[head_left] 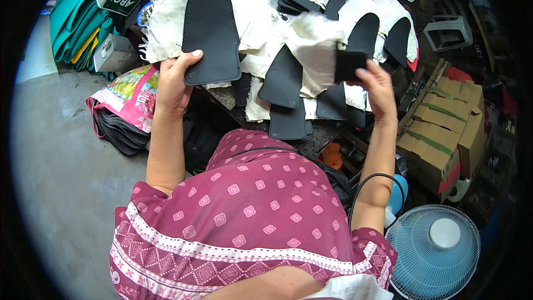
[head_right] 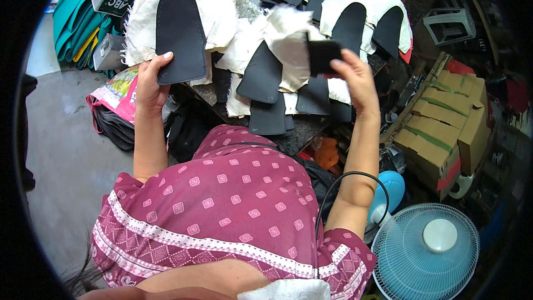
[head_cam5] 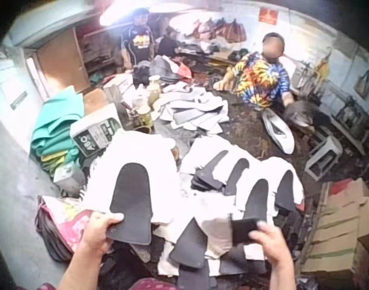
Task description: The person repeatedly picks up black shoe insoles from a pile, separates them from white paper or fabric, and restacks them on the table. The hands handle the insoles one at a time, turning and aligning them while organizing the pile.
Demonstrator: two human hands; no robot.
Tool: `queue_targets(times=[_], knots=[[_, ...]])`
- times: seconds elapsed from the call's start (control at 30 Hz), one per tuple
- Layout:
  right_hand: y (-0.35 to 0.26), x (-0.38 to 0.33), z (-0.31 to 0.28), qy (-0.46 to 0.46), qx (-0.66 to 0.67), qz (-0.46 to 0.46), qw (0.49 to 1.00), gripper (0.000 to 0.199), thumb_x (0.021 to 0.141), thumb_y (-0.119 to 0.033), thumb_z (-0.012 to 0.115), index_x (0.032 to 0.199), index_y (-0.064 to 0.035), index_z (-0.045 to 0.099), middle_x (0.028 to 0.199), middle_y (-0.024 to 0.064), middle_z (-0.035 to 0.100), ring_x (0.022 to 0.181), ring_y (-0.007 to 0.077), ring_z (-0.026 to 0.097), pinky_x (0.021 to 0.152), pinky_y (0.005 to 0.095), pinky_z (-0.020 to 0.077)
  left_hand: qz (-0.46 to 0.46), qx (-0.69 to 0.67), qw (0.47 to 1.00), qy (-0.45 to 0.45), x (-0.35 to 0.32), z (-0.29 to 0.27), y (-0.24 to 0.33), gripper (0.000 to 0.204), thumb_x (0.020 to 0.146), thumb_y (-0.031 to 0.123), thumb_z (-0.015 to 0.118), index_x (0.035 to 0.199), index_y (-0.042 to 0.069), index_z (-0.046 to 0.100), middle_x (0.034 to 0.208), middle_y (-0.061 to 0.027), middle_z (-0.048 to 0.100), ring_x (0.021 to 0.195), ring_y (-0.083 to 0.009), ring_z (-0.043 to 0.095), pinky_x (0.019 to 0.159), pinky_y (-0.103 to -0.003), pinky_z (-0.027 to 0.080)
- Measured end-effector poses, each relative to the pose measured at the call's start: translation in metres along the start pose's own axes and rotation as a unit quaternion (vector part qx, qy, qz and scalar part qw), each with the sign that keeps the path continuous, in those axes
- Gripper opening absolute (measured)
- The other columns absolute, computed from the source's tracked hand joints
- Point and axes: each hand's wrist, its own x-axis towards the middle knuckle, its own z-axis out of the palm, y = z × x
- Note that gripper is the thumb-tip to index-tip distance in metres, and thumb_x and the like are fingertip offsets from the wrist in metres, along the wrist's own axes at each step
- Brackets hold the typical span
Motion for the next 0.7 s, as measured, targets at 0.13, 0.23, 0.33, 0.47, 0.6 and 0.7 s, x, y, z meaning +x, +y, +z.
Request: queue_targets(times=[0.13, 0.23, 0.33, 0.47, 0.6, 0.7], knots=[[-0.018, 0.004, -0.017, 0.193, 0.134, -0.17, 0.957, 0.022, 0.097, -0.006, 0.055, 0.118, -0.0041, 0.06, 0.107, 0.0098, 0.068, 0.087, 0.0244, 0.07, 0.073, 0.0353, 0.0614, 0.057, 0.021, 0.998, 0.024, 0.003, 0.007, 0.006, 0.015, 0.087, 0.007, 0.065, 0.092, -0.007, 0.067, 0.089, -0.0121, 0.069, 0.075, -0.0196, 0.069, 0.073, -0.032, 0.057], [-0.03, 0.009, -0.02, 0.329, 0.063, -0.223, 0.915, 0.021, 0.099, -0.007, 0.052, 0.118, -0.0003, 0.058, 0.108, 0.0111, 0.066, 0.089, 0.0241, 0.07, 0.074, 0.0326, 0.0621, 0.093, 0.018, 0.995, 0.041, 0.003, 0.011, 0.014, 0.013, 0.087, 0.005, 0.065, 0.093, -0.007, 0.067, 0.091, -0.0113, 0.069, 0.08, -0.0182, 0.068, 0.077, -0.03, 0.056], [-0.029, 0.023, -0.008, 0.376, 0.045, -0.327, 0.866, 0.022, 0.101, -0.007, 0.05, 0.121, 0.0014, 0.056, 0.112, 0.014, 0.064, 0.096, 0.0246, 0.067, 0.08, 0.0338, 0.061, 0.182, 0.025, 0.98, 0.076, 0.011, 0.021, 0.015, 0.012, 0.086, 0.002, 0.065, 0.094, -0.007, 0.066, 0.093, -0.0103, 0.068, 0.085, -0.0173, 0.068, 0.079, -0.03, 0.055], [-0.009, 0.05, 0.013, 0.398, -0.11, -0.389, 0.823, 0.03, 0.099, -0.004, 0.052, 0.128, -0.0001, 0.056, 0.123, 0.0123, 0.063, 0.104, 0.0244, 0.064, 0.089, 0.0338, 0.0546, 0.224, -0.006, 0.974, 0.018, 0.015, 0.021, 0.024, 0.012, 0.085, 0.003, 0.066, 0.093, -0.006, 0.067, 0.091, -0.0112, 0.068, 0.075, -0.0191, 0.069, 0.069, -0.03, 0.059], [0.024, 0.073, 0.028, 0.207, -0.546, -0.328, 0.742, 0.043, 0.089, -0.008, 0.062, 0.13, -0.0201, 0.063, 0.138, 0.0134, 0.056, 0.13, 0.035, 0.047, 0.11, 0.0432, 0.0352, 0.201, -0.003, 0.978, 0.052, 0.014, 0.015, 0.031, 0.012, 0.083, 0.0, 0.066, 0.094, -0.006, 0.065, 0.086, -0.0107, 0.067, 0.069, -0.0182, 0.068, 0.062, -0.032, 0.059], [0.047, 0.072, 0.044, 0.072, -0.683, -0.087, 0.721, 0.044, 0.088, -0.017, 0.064, 0.13, -0.0284, 0.063, 0.144, 0.0154, 0.051, 0.132, 0.0417, 0.043, 0.112, 0.0464, 0.0328, 0.179, -0.006, 0.983, 0.034, 0.007, 0.008, 0.032, 0.01, 0.084, 0.001, 0.066, 0.091, -0.006, 0.066, 0.084, -0.0104, 0.068, 0.07, -0.0177, 0.068, 0.064, -0.029, 0.058]])
